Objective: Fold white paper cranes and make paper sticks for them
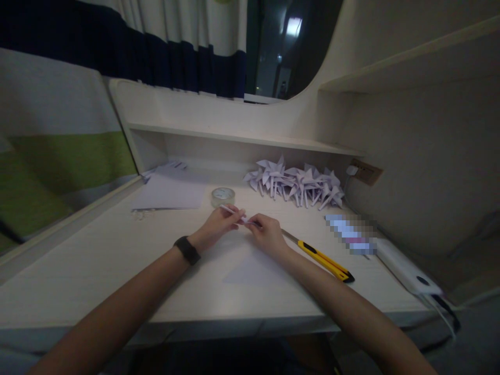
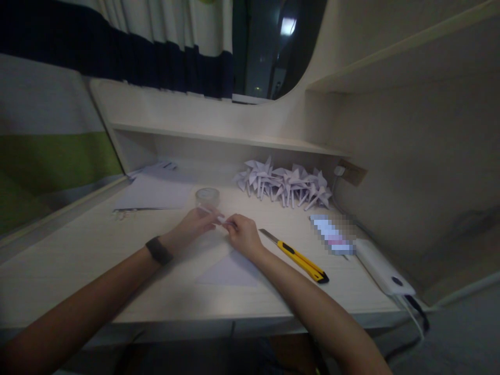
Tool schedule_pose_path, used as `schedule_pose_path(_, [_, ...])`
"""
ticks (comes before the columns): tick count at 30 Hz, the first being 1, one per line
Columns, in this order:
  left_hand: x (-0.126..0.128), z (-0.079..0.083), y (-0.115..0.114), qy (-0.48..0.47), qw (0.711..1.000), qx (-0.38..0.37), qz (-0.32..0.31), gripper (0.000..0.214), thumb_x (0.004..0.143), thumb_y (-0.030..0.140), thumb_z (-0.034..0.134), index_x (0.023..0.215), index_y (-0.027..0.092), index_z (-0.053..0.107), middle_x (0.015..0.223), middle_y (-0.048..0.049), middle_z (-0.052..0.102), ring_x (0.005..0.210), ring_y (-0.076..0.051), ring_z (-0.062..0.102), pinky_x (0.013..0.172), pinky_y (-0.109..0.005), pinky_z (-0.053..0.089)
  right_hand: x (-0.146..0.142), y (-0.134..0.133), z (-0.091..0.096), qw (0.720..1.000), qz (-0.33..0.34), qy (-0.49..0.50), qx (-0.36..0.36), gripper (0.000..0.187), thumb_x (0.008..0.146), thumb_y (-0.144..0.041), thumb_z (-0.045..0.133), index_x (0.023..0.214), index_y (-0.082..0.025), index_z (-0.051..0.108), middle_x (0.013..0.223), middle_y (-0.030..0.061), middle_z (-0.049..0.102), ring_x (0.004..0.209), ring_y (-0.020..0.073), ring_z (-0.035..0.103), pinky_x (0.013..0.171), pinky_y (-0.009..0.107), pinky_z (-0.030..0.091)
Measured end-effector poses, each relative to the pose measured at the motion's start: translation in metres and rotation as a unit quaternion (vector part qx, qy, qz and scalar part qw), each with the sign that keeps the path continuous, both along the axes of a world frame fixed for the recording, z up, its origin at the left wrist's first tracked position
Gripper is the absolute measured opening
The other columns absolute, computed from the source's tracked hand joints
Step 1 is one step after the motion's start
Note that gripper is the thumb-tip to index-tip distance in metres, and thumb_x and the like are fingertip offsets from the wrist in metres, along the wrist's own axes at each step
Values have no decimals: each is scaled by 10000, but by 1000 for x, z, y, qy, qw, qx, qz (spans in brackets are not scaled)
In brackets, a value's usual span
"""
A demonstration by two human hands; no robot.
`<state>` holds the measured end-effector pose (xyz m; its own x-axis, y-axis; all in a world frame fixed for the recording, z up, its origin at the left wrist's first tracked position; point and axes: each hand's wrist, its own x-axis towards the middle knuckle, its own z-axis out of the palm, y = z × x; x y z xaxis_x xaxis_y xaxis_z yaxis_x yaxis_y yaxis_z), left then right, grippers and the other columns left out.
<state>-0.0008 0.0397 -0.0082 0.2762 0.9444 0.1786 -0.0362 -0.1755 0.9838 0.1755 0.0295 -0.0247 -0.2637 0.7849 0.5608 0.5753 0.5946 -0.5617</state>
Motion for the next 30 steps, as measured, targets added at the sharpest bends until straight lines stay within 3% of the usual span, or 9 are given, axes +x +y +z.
schedule_pose_path(4, [1,2,0,-34,999,-3,3,199,717,299,699,757,146,578,721,-2,592,677,-113,559,614,-221,424,1,0,1,1000,5,1,27,98,832,-250,602,832,-182,673,785,50,686,693,162,593,661,258,419])
schedule_pose_path(9, [-1,0,1,-61,998,-26,21,143,668,201,677,756,155,575,768,-17,619,730,-132,581,655,-240,460,2,1,2,1000,29,2,2,198,889,-291,532,781,-191,663,727,29,676,671,149,595,657,247,419])
schedule_pose_path(12, [-1,-4,2,-58,997,-31,41,170,653,210,675,779,159,572,789,-23,626,745,-148,592,646,-250,472,3,2,0,1000,26,6,-12,76,840,-240,581,869,-201,638,763,12,675,667,146,592,650,244,430])
schedule_pose_path(19, [-17,2,4,-38,999,-30,9,272,672,318,719,866,161,611,875,-64,654,773,-166,618,620,-252,486,6,7,0,999,51,-19,2,214,851,-165,526,1006,-201,669,952,58,708,841,179,636,764,275,463])
schedule_pose_path(23, [-33,10,11,61,998,35,-2,247,685,357,731,813,153,676,827,-55,671,727,-157,613,619,-254,485,12,12,4,997,70,-39,-15,236,862,-176,518,1014,-198,698,978,69,717,886,190,648,806,287,471])
schedule_pose_path(26, [-38,10,16,185,975,122,11,217,655,353,757,752,161,725,754,-55,705,704,-175,623,642,-270,476,16,15,4,993,97,-63,-28,237,859,-170,520,995,-194,713,961,72,724,874,189,656,805,287,475])
schedule_pose_path(30, [-34,6,12,265,951,156,-23,179,698,349,718,771,192,764,727,-47,733,657,-181,629,609,-258,445,16,15,4,988,125,-83,-41,256,831,-124,522,964,-191,730,937,76,731,854,190,659,791,291,475])
